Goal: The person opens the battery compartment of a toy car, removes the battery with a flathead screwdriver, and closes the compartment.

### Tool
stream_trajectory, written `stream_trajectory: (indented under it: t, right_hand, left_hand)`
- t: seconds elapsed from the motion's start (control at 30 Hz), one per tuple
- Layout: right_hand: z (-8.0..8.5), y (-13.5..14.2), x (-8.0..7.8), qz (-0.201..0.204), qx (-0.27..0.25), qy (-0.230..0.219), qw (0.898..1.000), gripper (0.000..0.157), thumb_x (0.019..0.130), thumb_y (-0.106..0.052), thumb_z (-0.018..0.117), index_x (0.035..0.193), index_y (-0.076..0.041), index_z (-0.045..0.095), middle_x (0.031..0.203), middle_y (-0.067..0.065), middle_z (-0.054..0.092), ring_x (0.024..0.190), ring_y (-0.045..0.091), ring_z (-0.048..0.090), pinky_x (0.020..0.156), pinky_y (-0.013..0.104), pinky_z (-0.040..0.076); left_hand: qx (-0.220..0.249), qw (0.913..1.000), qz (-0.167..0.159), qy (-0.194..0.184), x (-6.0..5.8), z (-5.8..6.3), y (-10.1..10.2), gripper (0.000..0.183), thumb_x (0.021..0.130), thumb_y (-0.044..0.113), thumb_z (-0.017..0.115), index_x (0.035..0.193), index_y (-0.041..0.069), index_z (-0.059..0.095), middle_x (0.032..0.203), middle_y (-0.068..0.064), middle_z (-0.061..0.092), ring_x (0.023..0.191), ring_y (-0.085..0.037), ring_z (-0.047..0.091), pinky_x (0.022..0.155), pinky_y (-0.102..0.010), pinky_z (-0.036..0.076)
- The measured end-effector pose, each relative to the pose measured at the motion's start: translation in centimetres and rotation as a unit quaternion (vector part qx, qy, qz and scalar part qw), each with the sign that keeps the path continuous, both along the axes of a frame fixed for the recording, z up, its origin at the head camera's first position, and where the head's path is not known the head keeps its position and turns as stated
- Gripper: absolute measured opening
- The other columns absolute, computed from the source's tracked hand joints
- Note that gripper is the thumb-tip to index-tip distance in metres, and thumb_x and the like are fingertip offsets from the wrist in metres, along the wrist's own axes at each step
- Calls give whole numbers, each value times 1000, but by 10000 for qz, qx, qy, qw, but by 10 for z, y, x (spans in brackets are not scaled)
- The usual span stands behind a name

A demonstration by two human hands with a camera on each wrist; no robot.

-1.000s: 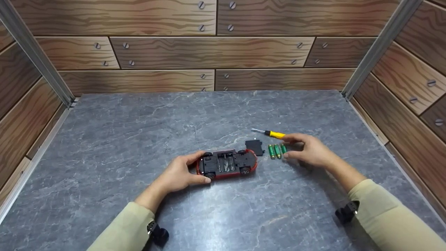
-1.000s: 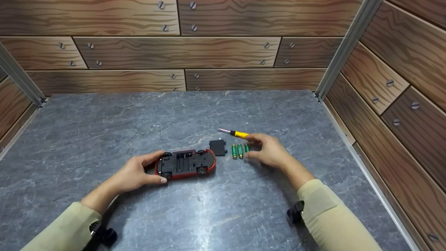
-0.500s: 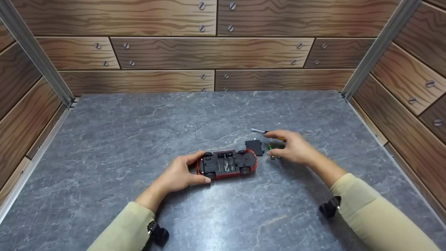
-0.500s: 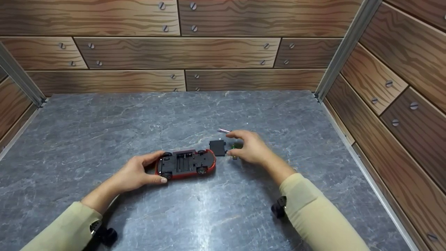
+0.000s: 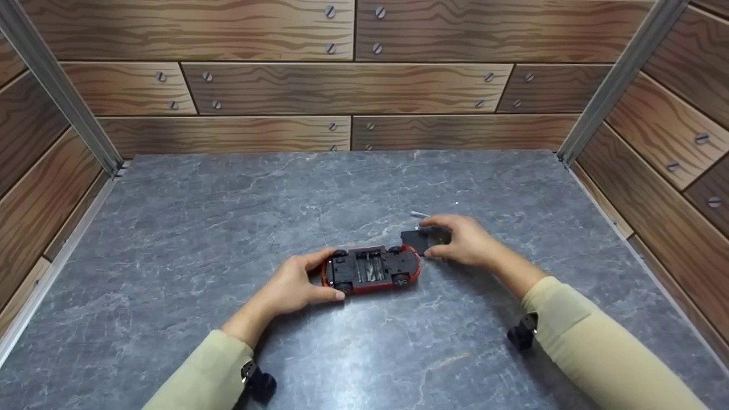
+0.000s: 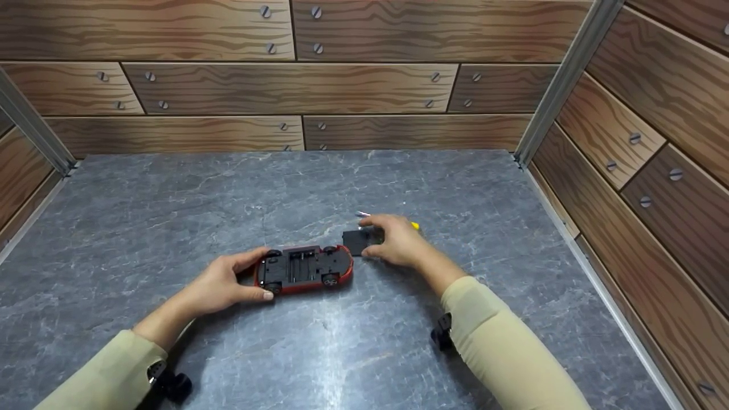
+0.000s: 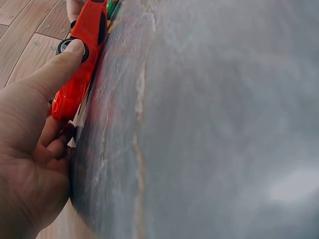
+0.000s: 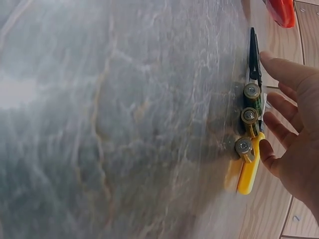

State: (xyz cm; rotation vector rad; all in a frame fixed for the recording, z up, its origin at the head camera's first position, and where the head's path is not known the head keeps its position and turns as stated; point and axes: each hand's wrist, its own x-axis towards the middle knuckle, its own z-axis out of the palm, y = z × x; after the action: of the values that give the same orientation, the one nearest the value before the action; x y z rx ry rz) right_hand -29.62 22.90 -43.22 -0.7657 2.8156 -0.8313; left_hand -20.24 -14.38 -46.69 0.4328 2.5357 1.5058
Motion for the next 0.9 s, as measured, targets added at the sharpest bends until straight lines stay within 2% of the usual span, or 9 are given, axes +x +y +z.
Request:
stream_trajectory:
  t: [0.27,0.5,0.73,0.9]
  right_hand:
    - [-3,0,-2,119,-97,-25,9999,66,82,-20,90,142,-6,65,144,21,64,132,44,58,116,62,41]
    - [-5,-1,-3,201,-39,11,9998,66,82,-20,91,142,-7,66,142,19,66,132,41,59,116,59,42]
    - [-7,-2,-3,196,-110,22,9997,64,81,-23,91,139,-9,68,138,16,68,126,36,63,110,55,47]
    - [-8,-3,-3,148,-183,5,9997,62,83,-20,90,140,-8,68,138,16,68,126,37,63,110,57,48]
  left_hand:
    - [12,10000,20,-50,0,0,0,98,72,27,99,156,8,52,157,-14,53,142,-33,52,125,-52,29]
    - [-15,10000,28,0,-1,-1,0,97,72,28,99,156,8,53,157,-14,53,145,-34,49,126,-52,28]
    - [197,9998,-89,0,-1,-1,0,93,73,24,99,154,7,55,154,-14,57,134,-28,59,124,-48,33]
    - [218,9997,-72,-42,-1,-2,0,95,73,24,99,155,8,54,154,-14,57,130,-27,62,123,-50,35]
